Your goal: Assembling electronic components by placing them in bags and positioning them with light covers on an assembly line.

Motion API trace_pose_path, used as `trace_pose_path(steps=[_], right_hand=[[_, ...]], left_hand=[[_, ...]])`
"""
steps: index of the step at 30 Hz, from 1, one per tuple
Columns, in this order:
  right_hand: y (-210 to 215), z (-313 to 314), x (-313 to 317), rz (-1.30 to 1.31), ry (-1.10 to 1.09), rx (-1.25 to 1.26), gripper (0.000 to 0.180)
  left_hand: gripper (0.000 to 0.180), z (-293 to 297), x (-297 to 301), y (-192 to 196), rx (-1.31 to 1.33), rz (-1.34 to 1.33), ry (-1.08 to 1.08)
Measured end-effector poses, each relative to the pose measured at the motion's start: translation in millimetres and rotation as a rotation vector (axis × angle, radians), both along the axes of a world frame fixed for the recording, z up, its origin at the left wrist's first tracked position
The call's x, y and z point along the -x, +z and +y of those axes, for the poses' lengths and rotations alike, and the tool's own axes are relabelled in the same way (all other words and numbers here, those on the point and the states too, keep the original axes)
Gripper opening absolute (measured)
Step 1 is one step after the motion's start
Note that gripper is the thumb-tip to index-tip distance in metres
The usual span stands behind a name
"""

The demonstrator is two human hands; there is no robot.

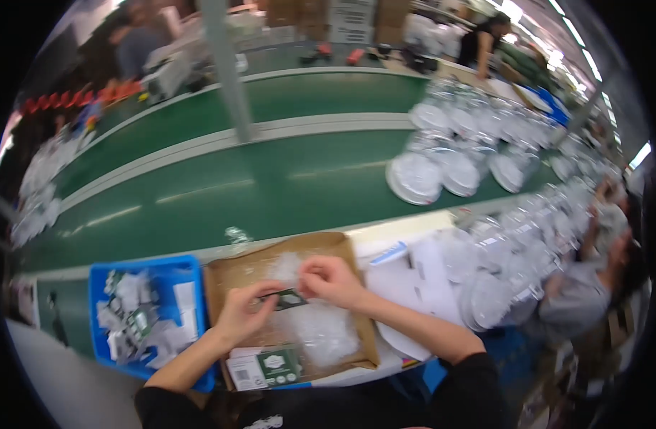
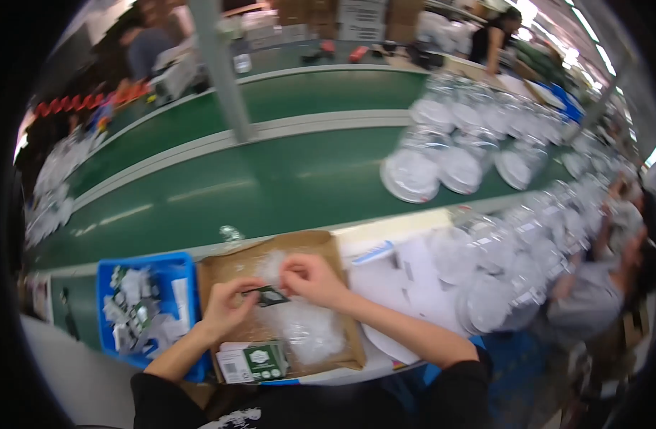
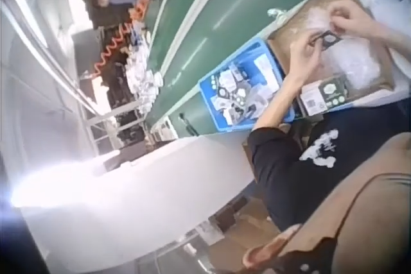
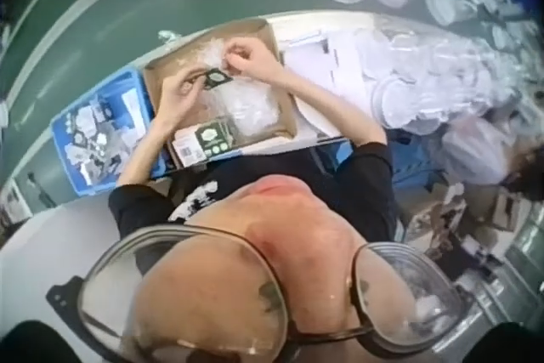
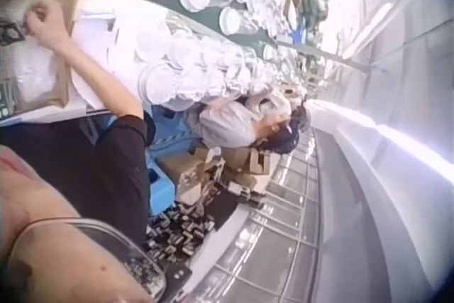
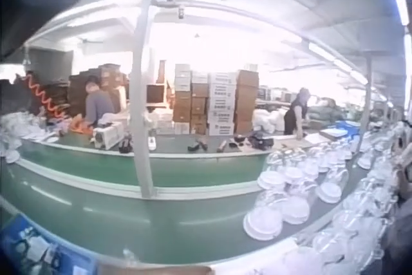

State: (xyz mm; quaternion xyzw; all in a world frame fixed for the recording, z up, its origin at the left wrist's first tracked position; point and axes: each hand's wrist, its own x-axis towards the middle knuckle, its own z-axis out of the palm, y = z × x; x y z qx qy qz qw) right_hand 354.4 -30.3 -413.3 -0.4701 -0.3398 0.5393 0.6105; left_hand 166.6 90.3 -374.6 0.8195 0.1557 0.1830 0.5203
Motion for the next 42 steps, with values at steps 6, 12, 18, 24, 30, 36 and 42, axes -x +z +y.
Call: trace_pose_path(steps=[6,12,18,24,30,36,42], right_hand=[[-1,-3,-3,-0.020,-0.004,-0.057,0.007],[-2,-5,-5,-0.047,0.024,-0.049,0.005],[0,-3,1,-0.033,0.016,-0.051,0.005],[-2,-4,-1,-0.052,0.028,-0.060,0.004],[0,-3,1,-0.092,0.020,-0.049,0.005],[2,-3,0,-0.089,0.016,-0.042,0.005],[0,-4,0,-0.115,0.029,-0.035,0.005]], left_hand=[[0.021,-4,-6,6,0.005,0.048,-0.038],[0.019,-3,-11,3,-0.022,0.044,-0.029],[0.020,-3,-7,6,-0.039,0.027,-0.018],[0.021,-3,-9,8,-0.034,0.035,-0.044],[0.021,-2,-8,7,-0.065,0.024,-0.051],[0.020,-4,-9,9,-0.062,0.020,-0.050],[0.021,-4,-10,8,-0.055,0.023,-0.055]])
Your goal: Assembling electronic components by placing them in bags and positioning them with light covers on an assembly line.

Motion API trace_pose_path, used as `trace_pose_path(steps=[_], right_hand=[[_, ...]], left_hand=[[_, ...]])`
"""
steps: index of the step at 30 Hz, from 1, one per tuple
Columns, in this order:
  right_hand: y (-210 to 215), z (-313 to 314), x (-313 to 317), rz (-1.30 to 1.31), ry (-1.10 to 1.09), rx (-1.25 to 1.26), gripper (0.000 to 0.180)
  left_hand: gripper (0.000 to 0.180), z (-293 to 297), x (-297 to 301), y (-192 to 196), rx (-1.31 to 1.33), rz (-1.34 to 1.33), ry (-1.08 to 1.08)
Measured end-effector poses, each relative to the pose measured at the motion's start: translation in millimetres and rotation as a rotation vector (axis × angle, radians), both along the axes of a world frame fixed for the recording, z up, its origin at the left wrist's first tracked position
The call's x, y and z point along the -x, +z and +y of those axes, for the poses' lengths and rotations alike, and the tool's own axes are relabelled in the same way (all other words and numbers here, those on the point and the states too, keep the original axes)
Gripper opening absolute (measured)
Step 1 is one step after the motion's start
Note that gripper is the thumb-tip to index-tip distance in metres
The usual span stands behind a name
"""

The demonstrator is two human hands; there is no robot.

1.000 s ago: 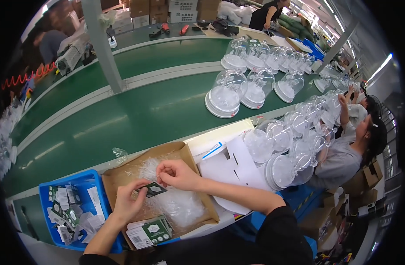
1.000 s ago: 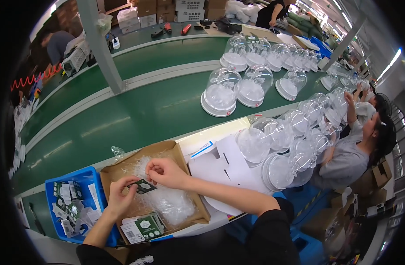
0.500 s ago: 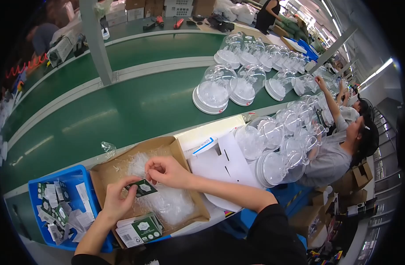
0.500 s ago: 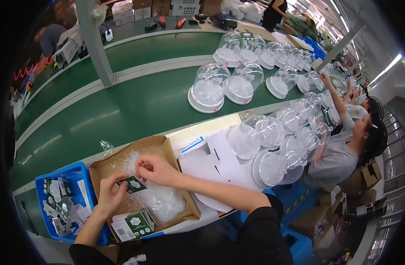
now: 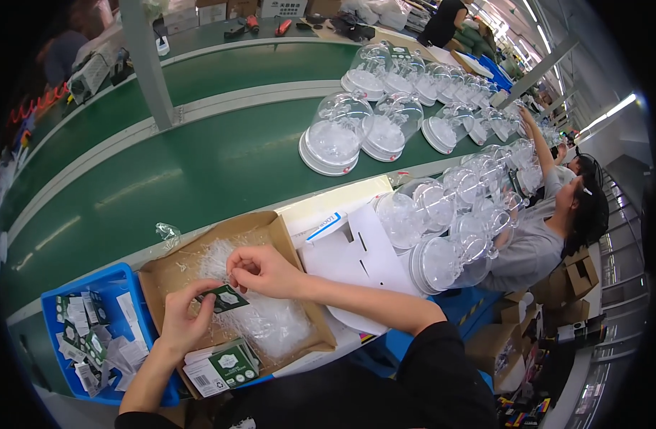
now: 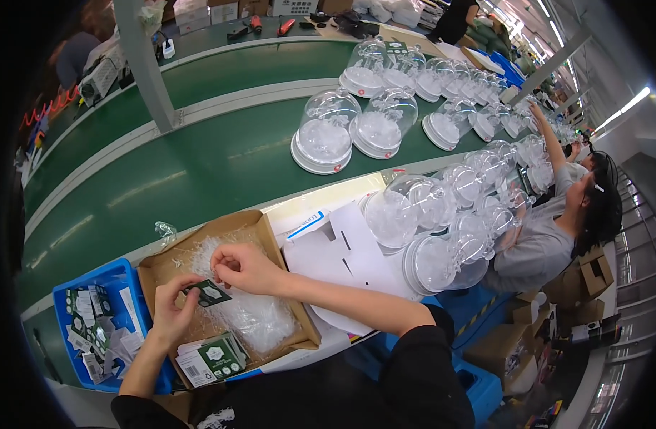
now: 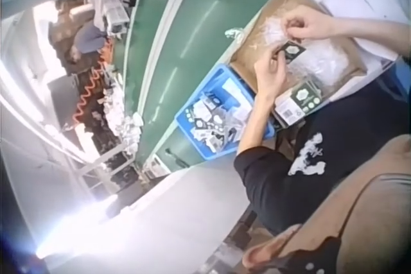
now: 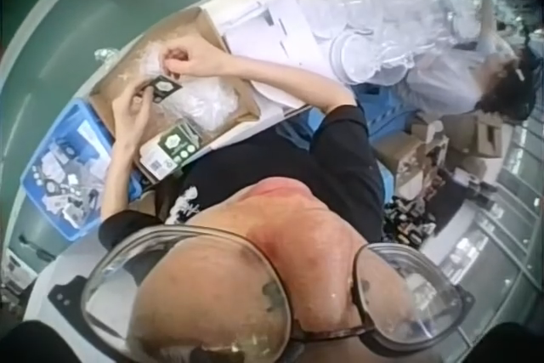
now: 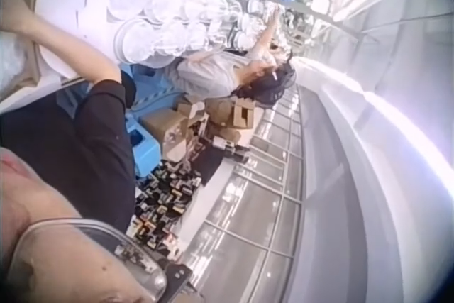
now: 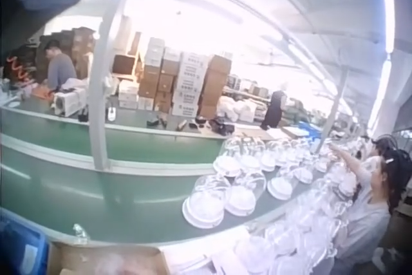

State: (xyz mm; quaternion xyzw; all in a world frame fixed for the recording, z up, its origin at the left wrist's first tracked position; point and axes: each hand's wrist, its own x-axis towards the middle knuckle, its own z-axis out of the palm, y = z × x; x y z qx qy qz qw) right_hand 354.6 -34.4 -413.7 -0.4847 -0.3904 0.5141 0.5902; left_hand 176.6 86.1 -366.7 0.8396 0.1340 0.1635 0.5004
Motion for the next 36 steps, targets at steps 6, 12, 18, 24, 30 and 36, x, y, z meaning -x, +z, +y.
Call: trace_pose_path(steps=[6,12,18,24,30,36], right_hand=[[5.7,-0.5,1.4,-0.009,-0.014,-0.016,0.005],[8.2,0.6,2.5,0.023,-0.001,-0.020,0.005],[5.3,-0.5,0.9,-0.001,-0.009,0.008,0.006],[5.7,0.9,0.8,-0.036,-0.012,-0.005,0.005],[2.3,-0.4,-1.5,-0.040,-0.026,0.014,0.006],[3.2,0.4,-1.1,-0.070,-0.085,0.002,0.006]], left_hand=[[0.021,-0.3,2.6,-0.1,-0.021,-0.013,0.009],[0.021,0.0,4.4,-0.6,-0.035,-0.015,0.018],[0.021,1.3,2.1,1.0,-0.049,0.010,0.007],[0.022,2.6,4.8,-2.1,-0.017,0.011,0.024],[0.022,2.5,3.0,-4.9,-0.013,0.026,0.030],[0.022,4.2,4.8,-6.6,-0.009,0.028,0.037]])
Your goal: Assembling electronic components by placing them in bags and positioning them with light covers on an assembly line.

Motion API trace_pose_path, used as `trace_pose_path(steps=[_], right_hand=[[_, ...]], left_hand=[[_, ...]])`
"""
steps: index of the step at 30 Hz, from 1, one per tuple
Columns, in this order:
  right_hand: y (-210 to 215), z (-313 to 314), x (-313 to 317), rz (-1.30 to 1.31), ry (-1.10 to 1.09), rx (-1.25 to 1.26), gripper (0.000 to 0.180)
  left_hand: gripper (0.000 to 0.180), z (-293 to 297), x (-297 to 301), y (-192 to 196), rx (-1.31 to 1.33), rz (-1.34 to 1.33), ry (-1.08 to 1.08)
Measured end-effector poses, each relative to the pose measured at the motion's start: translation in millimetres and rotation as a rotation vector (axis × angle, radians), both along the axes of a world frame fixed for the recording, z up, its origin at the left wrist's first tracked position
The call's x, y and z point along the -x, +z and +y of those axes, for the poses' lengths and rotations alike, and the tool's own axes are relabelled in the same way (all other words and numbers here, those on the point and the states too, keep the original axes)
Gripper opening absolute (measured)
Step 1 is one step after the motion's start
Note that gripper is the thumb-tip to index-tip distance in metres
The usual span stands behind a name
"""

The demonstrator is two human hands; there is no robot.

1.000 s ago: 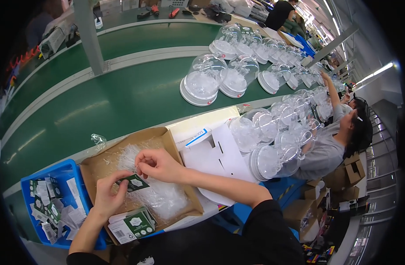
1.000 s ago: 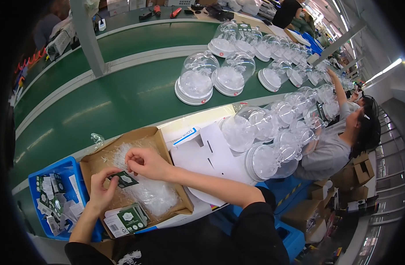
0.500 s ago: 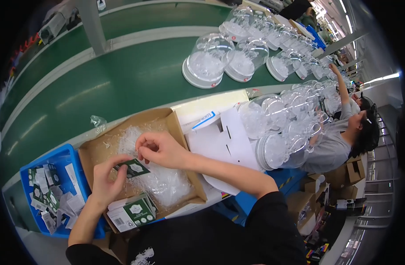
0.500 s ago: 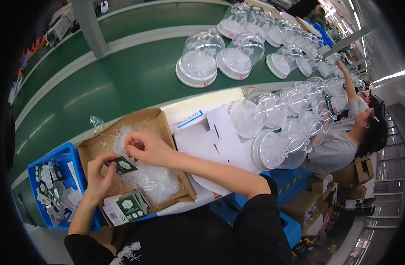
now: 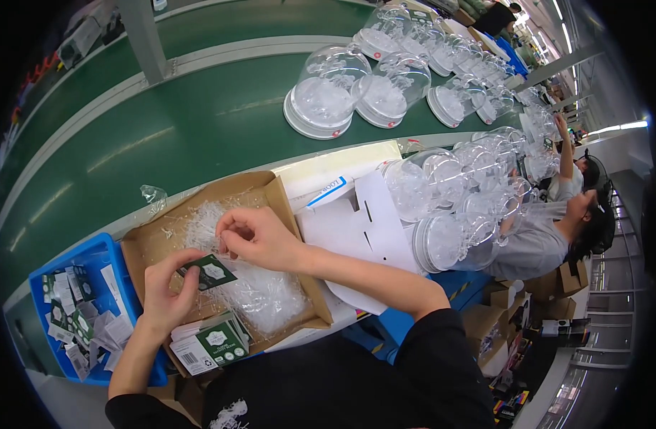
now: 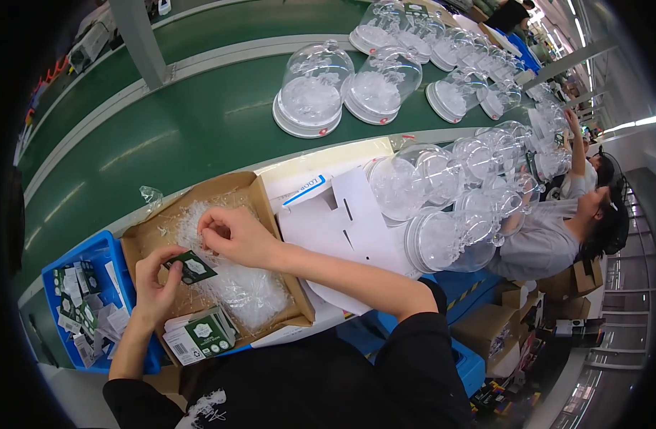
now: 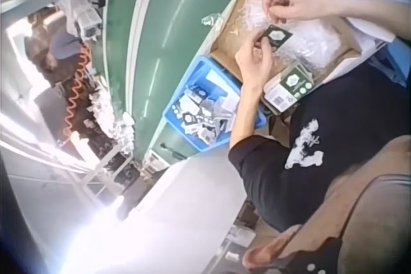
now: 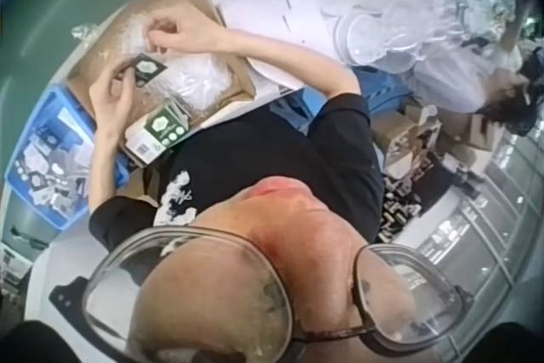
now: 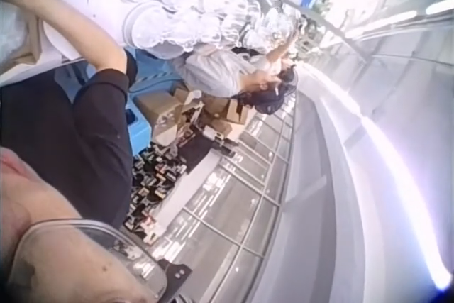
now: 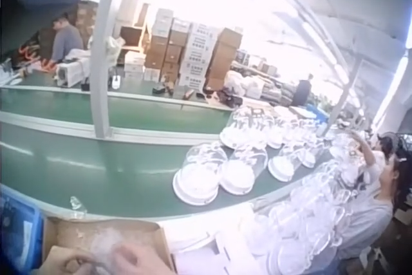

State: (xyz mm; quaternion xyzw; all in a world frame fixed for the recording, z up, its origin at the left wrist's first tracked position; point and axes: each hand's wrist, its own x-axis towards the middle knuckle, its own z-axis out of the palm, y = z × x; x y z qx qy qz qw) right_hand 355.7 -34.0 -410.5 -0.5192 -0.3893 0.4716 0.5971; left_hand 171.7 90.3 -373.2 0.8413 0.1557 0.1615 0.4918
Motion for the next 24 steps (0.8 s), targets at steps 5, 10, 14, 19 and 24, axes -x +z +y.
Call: trace_pose_path(steps=[5,10,14,19,24], right_hand=[[2,2,1,-0.012,-0.073,-0.053,0.006],[-1,3,-1,-0.028,-0.078,-0.102,0.006],[3,5,1,0.029,-0.086,-0.162,0.007],[20,4,0,-0.032,-0.114,-0.078,0.010],[45,-3,-10,-0.176,-0.116,-0.114,0.014]], left_hand=[[0.023,4,-1,-1,-0.041,-0.046,0.002],[0.027,4,-5,-2,-0.020,-0.089,0.028],[0.027,1,-2,-7,-0.011,-0.144,0.081],[0.031,-6,-5,3,-0.018,-0.170,0.120],[0.030,-13,-14,31,-0.122,-0.211,0.052]])
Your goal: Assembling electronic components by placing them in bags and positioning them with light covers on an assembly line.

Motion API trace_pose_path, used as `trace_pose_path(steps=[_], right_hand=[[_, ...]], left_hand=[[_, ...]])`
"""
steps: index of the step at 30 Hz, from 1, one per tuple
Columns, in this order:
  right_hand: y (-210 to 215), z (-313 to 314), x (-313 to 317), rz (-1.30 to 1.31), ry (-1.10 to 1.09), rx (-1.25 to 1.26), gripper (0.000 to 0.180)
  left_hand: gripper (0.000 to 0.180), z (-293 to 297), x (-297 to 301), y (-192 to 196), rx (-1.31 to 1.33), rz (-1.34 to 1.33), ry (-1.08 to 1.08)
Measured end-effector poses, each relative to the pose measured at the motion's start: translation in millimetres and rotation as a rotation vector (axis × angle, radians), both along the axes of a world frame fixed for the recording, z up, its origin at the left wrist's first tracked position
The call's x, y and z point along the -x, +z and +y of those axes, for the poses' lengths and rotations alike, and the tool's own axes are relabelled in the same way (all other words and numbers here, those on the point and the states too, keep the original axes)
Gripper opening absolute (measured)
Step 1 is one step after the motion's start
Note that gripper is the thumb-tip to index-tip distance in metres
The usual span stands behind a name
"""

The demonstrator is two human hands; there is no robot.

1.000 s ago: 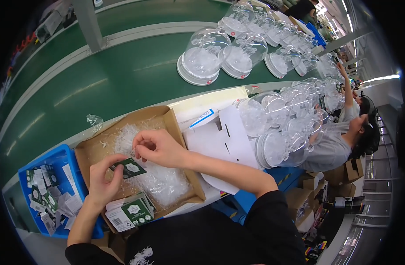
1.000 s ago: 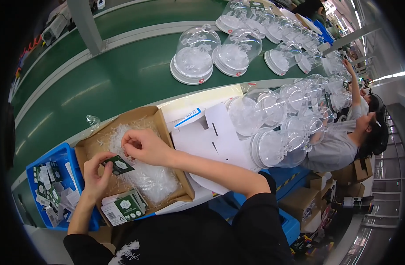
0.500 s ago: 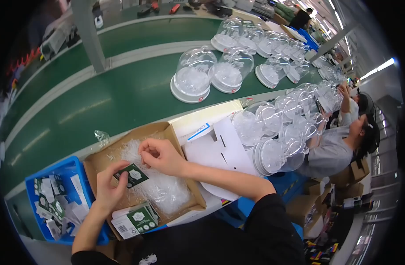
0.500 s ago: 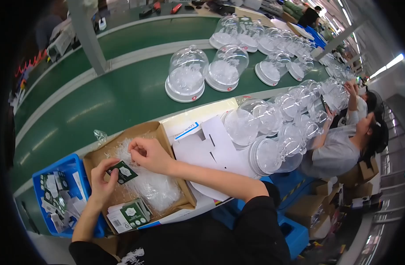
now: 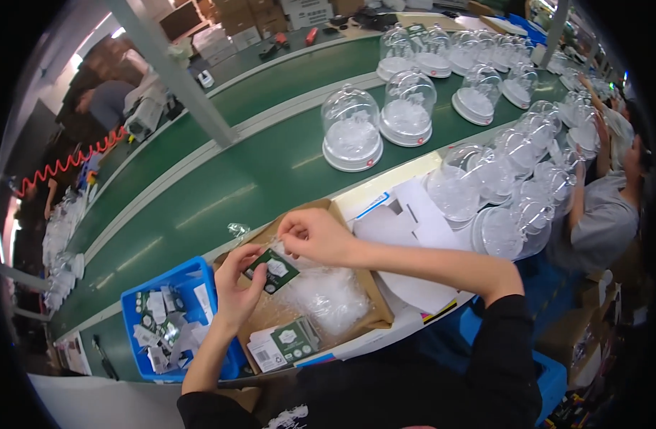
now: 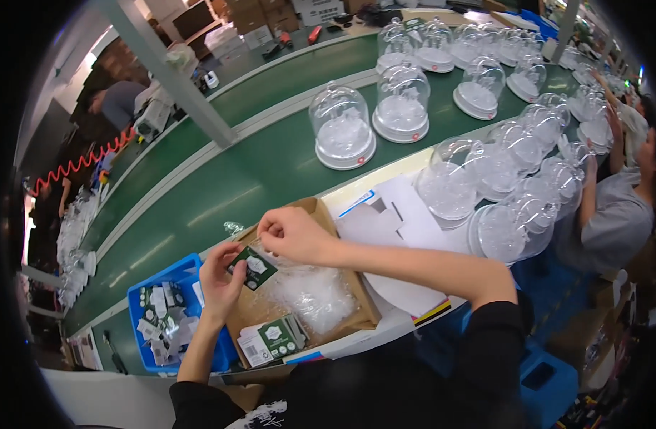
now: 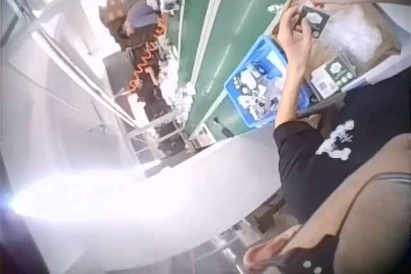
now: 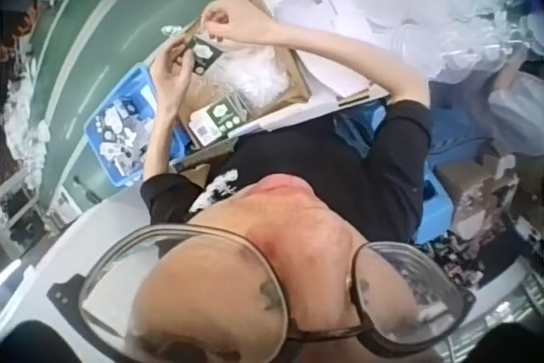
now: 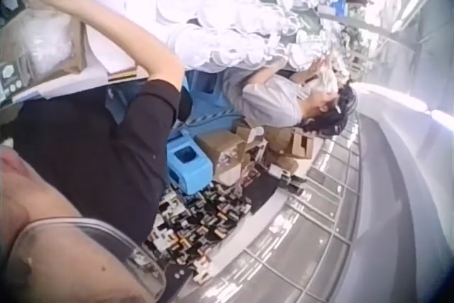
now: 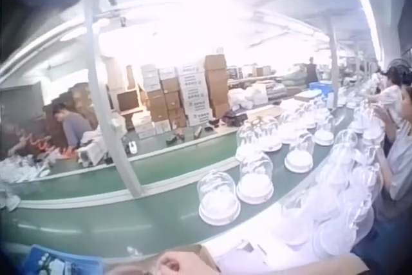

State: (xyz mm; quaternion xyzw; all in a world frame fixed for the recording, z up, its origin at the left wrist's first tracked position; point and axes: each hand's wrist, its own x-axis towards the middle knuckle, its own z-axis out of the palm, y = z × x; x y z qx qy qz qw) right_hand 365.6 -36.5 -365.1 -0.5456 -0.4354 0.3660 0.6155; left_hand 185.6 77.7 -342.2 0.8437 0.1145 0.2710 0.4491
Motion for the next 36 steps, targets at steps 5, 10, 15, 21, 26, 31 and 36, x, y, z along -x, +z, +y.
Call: trace_pose_path(steps=[5,10,15,21,26,31,36], right_hand=[[32,-16,-20,-0.148,0.045,0.113,0.013],[47,-28,-59,-0.394,-0.035,0.116,0.011],[77,-19,-116,-0.476,-0.207,0.074,0.017],[90,10,-183,-0.985,-0.426,-0.138,0.016],[94,34,-213,-1.120,-0.471,-0.110,0.015],[88,48,-237,-1.175,-0.491,-0.039,0.016],[76,51,-252,-1.128,-0.500,0.038,0.019]], left_hand=[[0.026,-6,-11,19,0.026,0.090,-0.073],[0.021,1,-55,27,0.068,0.054,-0.175],[0.018,21,-130,44,0.054,-0.081,-0.210],[0.020,49,-206,45,-0.013,-0.223,-0.197],[0.020,65,-246,30,0.025,-0.237,-0.124],[0.018,76,-273,22,0.089,-0.230,-0.081],[0.018,79,-283,20,0.068,-0.183,-0.056]])
